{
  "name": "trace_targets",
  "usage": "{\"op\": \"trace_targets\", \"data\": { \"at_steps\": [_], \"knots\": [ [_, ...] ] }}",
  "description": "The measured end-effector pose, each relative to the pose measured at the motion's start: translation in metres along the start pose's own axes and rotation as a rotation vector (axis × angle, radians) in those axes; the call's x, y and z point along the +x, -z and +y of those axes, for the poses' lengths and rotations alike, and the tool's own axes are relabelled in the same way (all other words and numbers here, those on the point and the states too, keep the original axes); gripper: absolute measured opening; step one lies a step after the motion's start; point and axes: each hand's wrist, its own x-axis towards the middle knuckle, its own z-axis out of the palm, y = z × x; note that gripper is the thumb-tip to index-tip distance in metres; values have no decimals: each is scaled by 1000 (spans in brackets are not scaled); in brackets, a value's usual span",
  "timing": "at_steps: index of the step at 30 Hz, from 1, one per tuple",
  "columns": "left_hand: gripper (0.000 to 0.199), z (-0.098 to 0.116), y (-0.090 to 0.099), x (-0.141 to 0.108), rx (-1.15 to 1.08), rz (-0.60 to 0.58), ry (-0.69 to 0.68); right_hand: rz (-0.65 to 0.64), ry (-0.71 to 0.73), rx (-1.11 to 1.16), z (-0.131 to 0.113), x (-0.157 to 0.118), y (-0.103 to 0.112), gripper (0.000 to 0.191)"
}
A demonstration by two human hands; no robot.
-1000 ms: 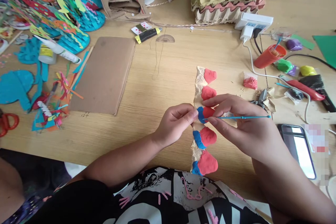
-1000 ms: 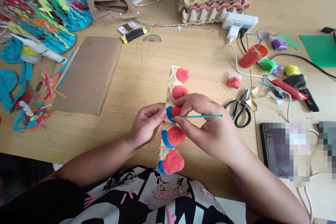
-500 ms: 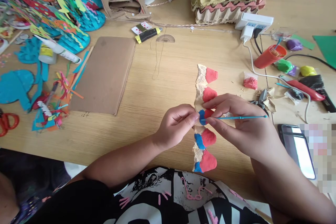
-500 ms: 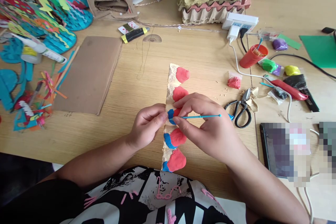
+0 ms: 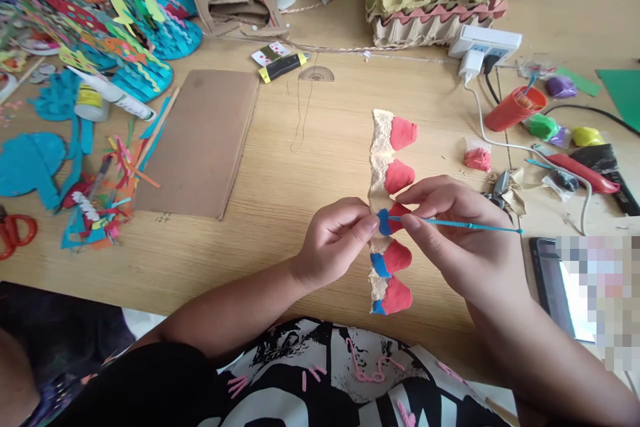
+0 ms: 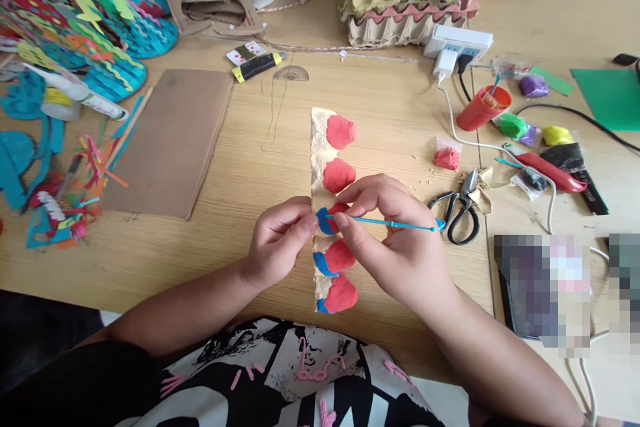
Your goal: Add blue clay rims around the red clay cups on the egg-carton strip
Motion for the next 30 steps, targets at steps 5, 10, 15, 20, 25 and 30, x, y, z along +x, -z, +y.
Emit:
{"op": "trace_targets", "data": {
  "at_steps": [5, 10, 15, 20, 25, 30],
  "knots": [
    [28, -1, 0, -1, 16, 24, -17, 32, -69, 106, 4, -1, -6, 14],
    [25, -2, 0, -1, 41, 45, -46, 22, -94, 160, 10, -3, -6, 15],
    [26, -2, 0, -1, 71, 29, -73, 31, -120, 197, 11, -4, -9, 16],
    [24, -1, -1, -1, 120, 26, -127, 59, -151, 220, 9, -4, -11, 17],
    [26, 0, -1, 0, 176, 19, -180, 61, -161, 221, 9, -5, -12, 17],
    [19, 2, -2, 0, 209, 29, -195, 36, -142, 225, 12, -6, -12, 18]
  ]
}}
